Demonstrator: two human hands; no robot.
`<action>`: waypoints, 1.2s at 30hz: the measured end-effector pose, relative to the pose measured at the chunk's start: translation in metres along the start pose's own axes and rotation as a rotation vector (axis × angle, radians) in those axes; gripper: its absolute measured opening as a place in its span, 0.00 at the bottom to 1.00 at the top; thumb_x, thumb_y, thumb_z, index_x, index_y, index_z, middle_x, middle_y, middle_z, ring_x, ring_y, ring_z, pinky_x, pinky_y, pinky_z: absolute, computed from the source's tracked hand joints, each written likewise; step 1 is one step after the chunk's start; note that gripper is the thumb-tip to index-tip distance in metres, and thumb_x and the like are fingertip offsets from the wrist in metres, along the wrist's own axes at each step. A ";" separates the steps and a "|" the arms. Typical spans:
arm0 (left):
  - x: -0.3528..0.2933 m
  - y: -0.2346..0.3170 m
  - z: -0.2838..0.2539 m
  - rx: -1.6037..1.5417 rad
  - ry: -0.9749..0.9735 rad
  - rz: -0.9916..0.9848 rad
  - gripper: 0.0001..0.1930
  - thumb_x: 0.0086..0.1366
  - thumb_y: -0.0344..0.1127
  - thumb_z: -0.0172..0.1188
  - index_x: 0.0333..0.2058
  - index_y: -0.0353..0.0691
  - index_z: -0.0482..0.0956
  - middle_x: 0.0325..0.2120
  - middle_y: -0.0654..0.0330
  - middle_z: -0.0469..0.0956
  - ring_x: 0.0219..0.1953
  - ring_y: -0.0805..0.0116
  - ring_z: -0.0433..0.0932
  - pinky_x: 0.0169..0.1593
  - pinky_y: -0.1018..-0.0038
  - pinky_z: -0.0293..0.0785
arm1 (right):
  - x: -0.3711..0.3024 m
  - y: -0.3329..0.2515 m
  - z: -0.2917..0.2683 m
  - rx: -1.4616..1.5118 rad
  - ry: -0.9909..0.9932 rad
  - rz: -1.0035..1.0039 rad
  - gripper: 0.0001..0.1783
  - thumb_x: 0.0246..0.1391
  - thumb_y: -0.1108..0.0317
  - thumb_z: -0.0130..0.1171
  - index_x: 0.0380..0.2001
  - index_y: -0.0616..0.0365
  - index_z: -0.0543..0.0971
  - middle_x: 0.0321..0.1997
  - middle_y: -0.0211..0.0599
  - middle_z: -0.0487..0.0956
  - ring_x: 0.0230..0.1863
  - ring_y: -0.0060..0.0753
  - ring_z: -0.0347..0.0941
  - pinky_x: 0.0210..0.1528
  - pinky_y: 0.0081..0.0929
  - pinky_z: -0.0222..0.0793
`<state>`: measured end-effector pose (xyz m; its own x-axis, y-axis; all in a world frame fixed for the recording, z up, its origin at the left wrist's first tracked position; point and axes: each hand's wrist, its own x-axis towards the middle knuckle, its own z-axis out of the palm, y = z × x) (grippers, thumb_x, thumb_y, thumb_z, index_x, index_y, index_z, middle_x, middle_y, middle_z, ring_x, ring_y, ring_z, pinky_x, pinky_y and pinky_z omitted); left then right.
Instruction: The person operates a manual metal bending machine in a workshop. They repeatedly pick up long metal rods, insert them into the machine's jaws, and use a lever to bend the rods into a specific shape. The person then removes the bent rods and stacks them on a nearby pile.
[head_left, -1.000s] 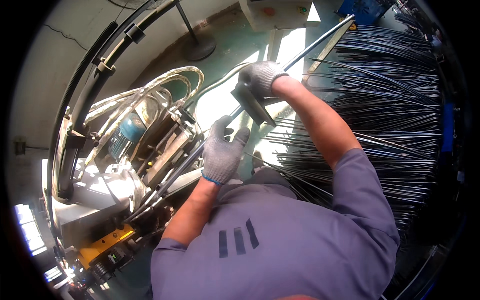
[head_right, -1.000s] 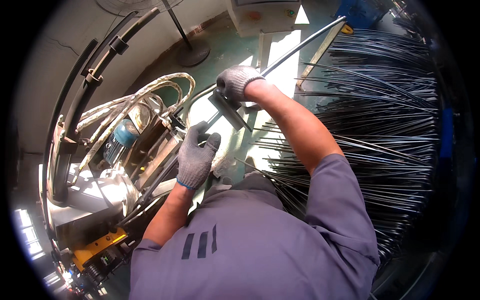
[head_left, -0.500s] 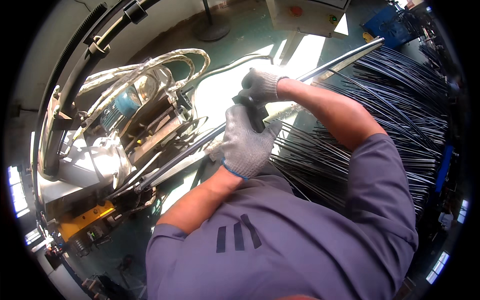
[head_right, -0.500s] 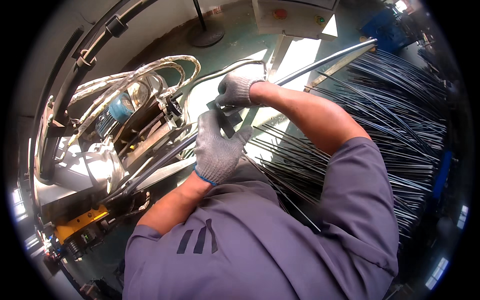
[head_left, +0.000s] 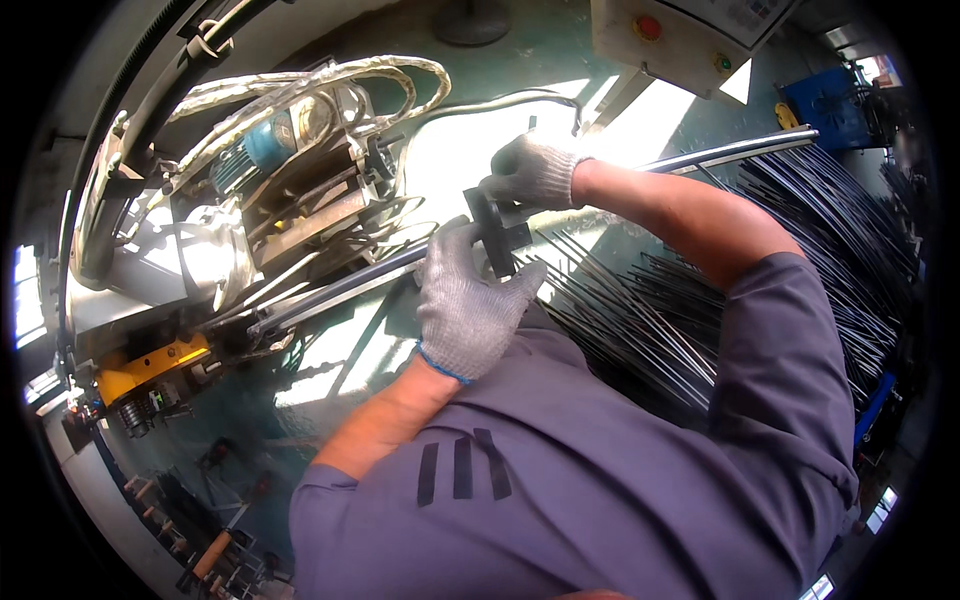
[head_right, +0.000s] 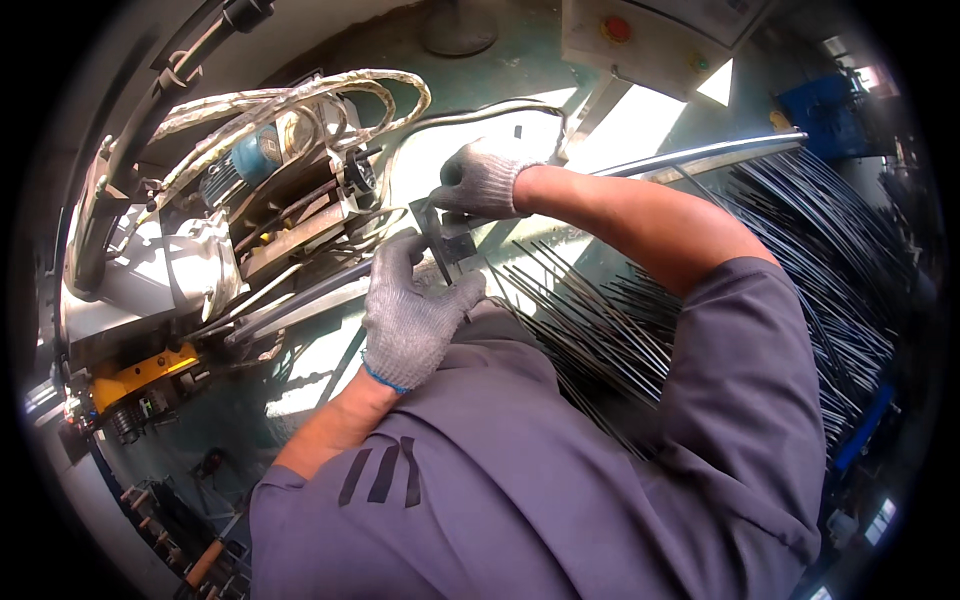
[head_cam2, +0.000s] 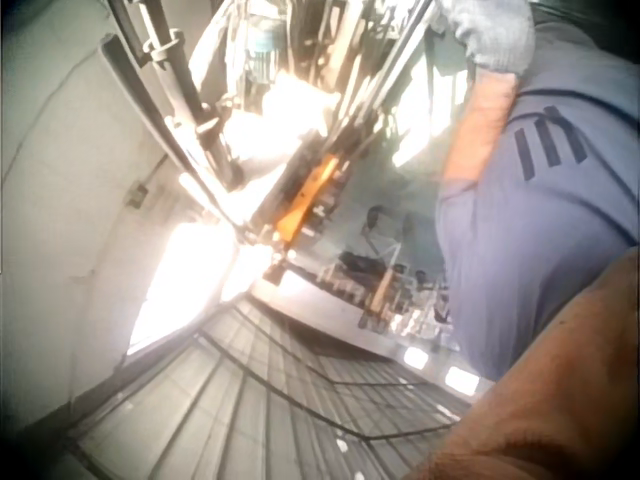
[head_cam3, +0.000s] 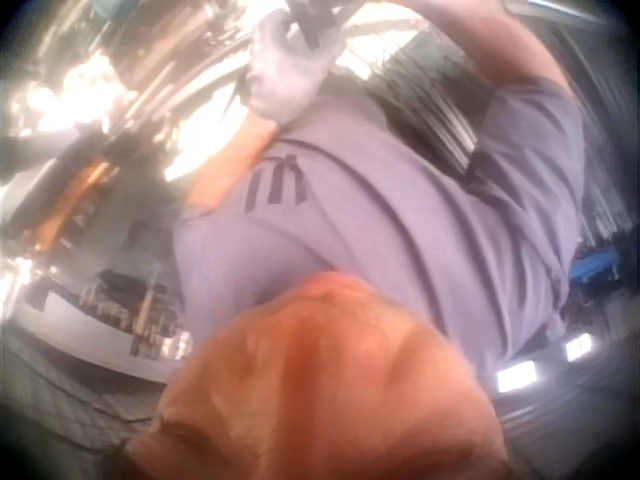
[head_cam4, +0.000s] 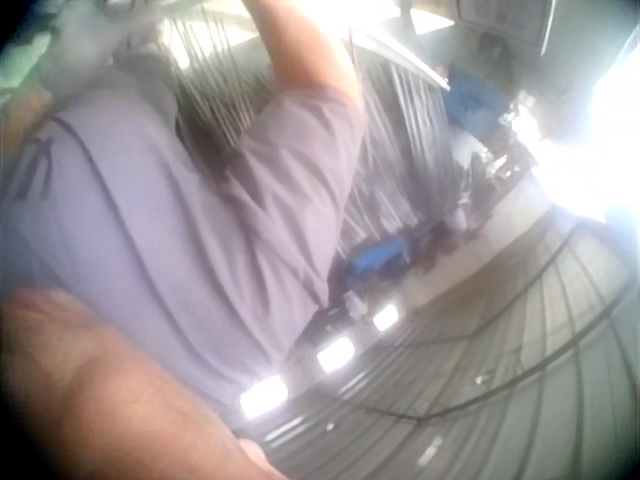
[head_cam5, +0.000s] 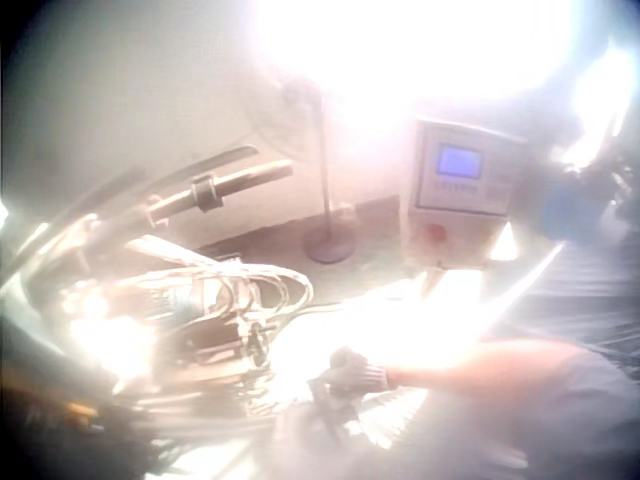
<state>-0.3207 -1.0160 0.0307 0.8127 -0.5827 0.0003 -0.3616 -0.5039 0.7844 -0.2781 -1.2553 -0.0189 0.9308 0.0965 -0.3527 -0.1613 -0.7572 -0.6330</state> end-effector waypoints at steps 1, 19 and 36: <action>0.002 0.003 -0.002 -0.008 -0.016 -0.021 0.33 0.60 0.40 0.81 0.59 0.31 0.77 0.50 0.48 0.81 0.53 0.54 0.83 0.59 0.59 0.79 | -0.001 -0.001 -0.002 -0.008 -0.009 0.013 0.25 0.66 0.46 0.64 0.32 0.60 0.89 0.30 0.43 0.88 0.30 0.36 0.83 0.39 0.38 0.79; 0.028 0.006 -0.004 -0.248 -0.175 -0.220 0.21 0.57 0.30 0.71 0.49 0.35 0.77 0.40 0.51 0.79 0.37 0.57 0.86 0.43 0.61 0.85 | 0.020 0.015 -0.010 -0.143 0.075 -0.194 0.32 0.56 0.36 0.69 0.40 0.59 0.88 0.43 0.51 0.87 0.48 0.59 0.83 0.56 0.48 0.77; 0.028 0.001 -0.003 -0.136 -0.187 -0.154 0.24 0.57 0.38 0.77 0.48 0.37 0.78 0.42 0.51 0.80 0.43 0.52 0.86 0.51 0.59 0.83 | 0.038 0.012 0.015 -0.196 -0.189 0.277 0.22 0.62 0.49 0.62 0.45 0.53 0.91 0.46 0.45 0.90 0.42 0.52 0.87 0.49 0.44 0.82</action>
<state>-0.2968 -1.0305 0.0331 0.7502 -0.6199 -0.2301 -0.1657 -0.5132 0.8422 -0.2497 -1.2510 -0.0497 0.7809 -0.0252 -0.6242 -0.3149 -0.8788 -0.3585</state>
